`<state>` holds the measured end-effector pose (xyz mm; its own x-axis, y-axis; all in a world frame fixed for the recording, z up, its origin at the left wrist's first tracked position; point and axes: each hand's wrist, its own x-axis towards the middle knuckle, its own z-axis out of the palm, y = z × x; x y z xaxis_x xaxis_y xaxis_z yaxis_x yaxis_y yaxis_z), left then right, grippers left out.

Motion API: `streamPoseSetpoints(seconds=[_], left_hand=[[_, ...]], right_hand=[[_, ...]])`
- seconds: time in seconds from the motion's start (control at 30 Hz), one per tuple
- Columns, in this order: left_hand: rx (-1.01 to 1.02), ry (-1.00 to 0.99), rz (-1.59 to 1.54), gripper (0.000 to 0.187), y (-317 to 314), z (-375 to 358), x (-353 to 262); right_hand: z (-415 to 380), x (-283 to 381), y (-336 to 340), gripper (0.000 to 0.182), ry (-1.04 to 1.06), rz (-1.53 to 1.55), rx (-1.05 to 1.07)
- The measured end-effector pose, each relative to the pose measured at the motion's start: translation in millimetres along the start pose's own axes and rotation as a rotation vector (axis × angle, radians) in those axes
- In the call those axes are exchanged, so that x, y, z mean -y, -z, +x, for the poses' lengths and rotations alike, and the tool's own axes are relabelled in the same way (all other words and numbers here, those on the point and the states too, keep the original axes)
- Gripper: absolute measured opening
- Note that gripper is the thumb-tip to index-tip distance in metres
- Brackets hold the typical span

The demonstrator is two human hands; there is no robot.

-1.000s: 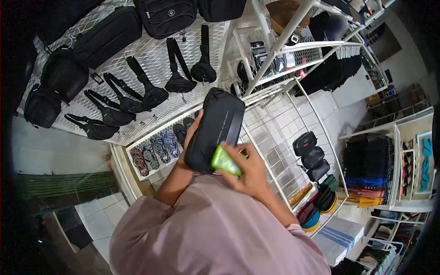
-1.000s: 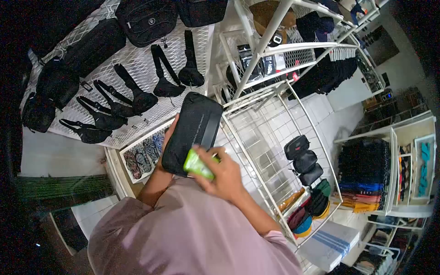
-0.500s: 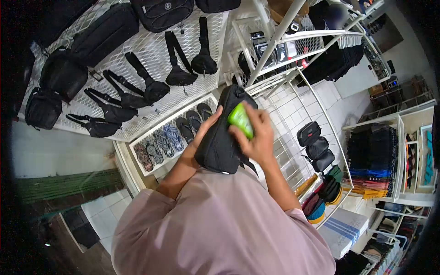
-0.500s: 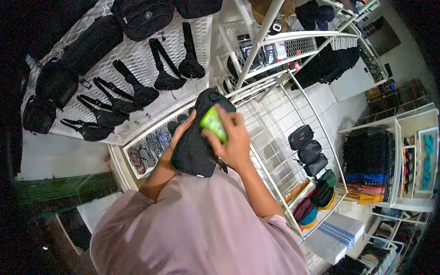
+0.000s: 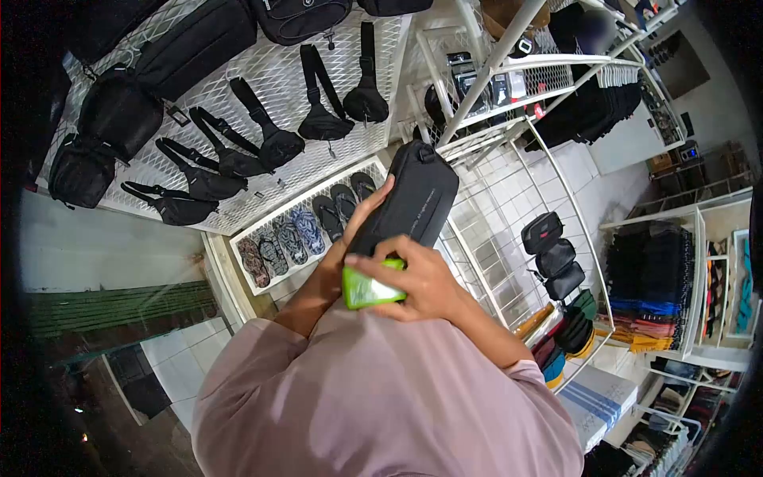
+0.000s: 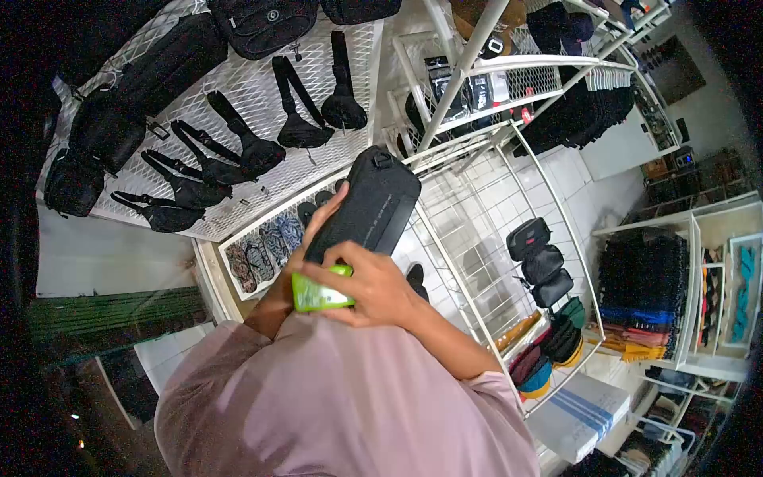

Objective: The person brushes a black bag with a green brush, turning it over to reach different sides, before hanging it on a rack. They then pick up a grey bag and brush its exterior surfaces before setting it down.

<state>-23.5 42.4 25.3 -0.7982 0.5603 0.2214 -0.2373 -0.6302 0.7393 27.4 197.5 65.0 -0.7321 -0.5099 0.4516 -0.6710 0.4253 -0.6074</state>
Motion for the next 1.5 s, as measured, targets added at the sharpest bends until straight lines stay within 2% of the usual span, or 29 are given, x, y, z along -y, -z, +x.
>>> streamPoseSetpoints(seconds=[0.03,0.07,0.1,0.17,0.2,0.23,0.3,0.33,0.43,0.47,0.57,0.63,0.7,0.73,0.77,0.8,0.87,0.9,0.97,1.0,1.03,1.1,1.13,1.17,1.23,1.3,1.37,1.43,1.5], left_hand=[[-0.026,0.131,-0.200,0.071,7.5,6.0,2.9],[0.013,-0.016,0.043,0.066,13.8,6.8,9.8],[0.031,0.331,-0.834,0.061,35.2,23.4,15.0],[-0.148,0.330,-0.765,0.061,33.8,26.7,11.8],[-0.196,0.289,-0.808,0.061,31.9,25.9,8.1],[-0.141,0.299,-0.708,0.061,35.7,25.1,4.4],[-0.090,0.253,-0.744,0.060,47.2,22.5,7.5],[-0.086,0.261,-0.742,0.060,44.8,24.0,5.7],[-0.210,0.194,-0.685,0.061,34.7,21.8,6.8],[-0.231,0.176,-0.709,0.061,35.4,23.0,8.8],[-0.262,0.206,-0.698,0.063,43.7,25.8,9.8],[-0.242,0.167,-0.664,0.063,39.4,26.8,11.2],[-0.282,0.160,-0.652,0.064,27.9,30.8,10.8],[-0.281,0.172,-0.677,0.064,23.1,32.4,9.1],[-0.279,0.180,-0.700,0.065,21.1,34.5,8.0],[-0.180,0.163,-0.777,0.066,25.9,33.5,9.3],[-0.149,0.204,-0.715,0.068,28.2,35.7,13.3],[-0.147,0.196,-0.709,0.068,26.8,36.7,16.9],[-0.204,0.174,-0.675,0.068,22.8,42.8,23.7],[0.008,0.160,-0.726,0.068,24.5,43.7,22.9],[0.006,0.148,-0.732,0.068,22.8,44.6,24.9],[-0.073,0.183,-0.699,0.068,19.5,47.1,26.4],[-0.182,0.155,-0.658,0.068,5.6,50.6,25.7],[-0.068,0.197,-0.736,0.068,19.5,49.8,34.7],[0.058,0.202,-0.702,0.068,17.2,54.4,36.8],[0.032,0.312,-0.683,0.069,23.2,58.1,45.1],[-0.181,0.381,-0.505,0.067,1.4,62.7,32.1],[-0.181,0.343,-0.573,0.064,-6.8,67.1,39.3],[-0.124,0.387,-0.652,0.064,3.1,67.4,52.0]], right_hand=[[-0.6,3.0,3.8,0.065,0.043,-0.001,0.071],[0.1,-5.2,5.3,0.066,-0.015,-0.019,-0.021],[1.0,-10.1,8.0,0.068,-0.196,-0.023,-0.093],[1.7,-12.6,8.6,0.071,-0.441,-0.183,-0.240],[-2.6,-5.5,11.2,0.071,-0.402,-0.170,-0.156],[-7.6,1.6,11.3,0.070,-0.291,-0.111,-0.093],[-20.0,2.8,8.8,0.069,-0.171,-0.005,0.034],[-21.3,2.7,17.0,0.067,-0.284,0.036,0.045],[-24.5,-25.4,14.2,0.067,-0.486,-0.165,-0.274],[-27.6,-17.8,17.8,0.066,-0.458,-0.205,-0.235],[-29.2,6.6,18.9,0.063,-0.268,-0.044,-0.062],[-26.3,0.2,27.8,0.064,-0.407,-0.052,-0.045],[-29.4,-28.1,15.3,0.065,-0.541,-0.212,-0.325],[-26.3,-25.3,18.1,0.064,-0.516,-0.239,-0.348],[-23.0,-11.8,24.4,0.063,-0.474,-0.195,-0.262],[-20.8,-3.5,24.8,0.064,-0.368,-0.164,-0.196],[-20.4,-3.2,22.6,0.067,-0.208,-0.159,-0.052],[-20.0,-13.7,23.9,0.067,-0.207,-0.165,-0.062],[-16.8,-46.9,29.8,0.068,-0.327,-0.305,-0.243],[-15.1,-67.1,29.6,0.068,-0.404,-0.305,-0.390],[-8.4,-72.6,36.0,0.069,-0.448,-0.297,-0.500],[-7.2,-61.3,42.1,0.069,-0.408,-0.254,-0.466],[-7.4,-53.1,42.1,0.071,-0.311,-0.226,-0.393],[-7.8,-48.0,42.8,0.073,-0.195,-0.266,-0.284],[-2.5,-48.0,51.3,0.073,-0.123,-0.325,-0.168],[5.9,-70.4,64.8,0.072,-0.272,-0.339,-0.366],[14.2,-105.4,77.0,0.068,-0.419,-0.389,-0.624],[10.1,-106.4,80.9,0.068,-0.410,-0.378,-0.579],[10.9,-76.1,74.5,0.069,-0.273,-0.262,-0.402]])
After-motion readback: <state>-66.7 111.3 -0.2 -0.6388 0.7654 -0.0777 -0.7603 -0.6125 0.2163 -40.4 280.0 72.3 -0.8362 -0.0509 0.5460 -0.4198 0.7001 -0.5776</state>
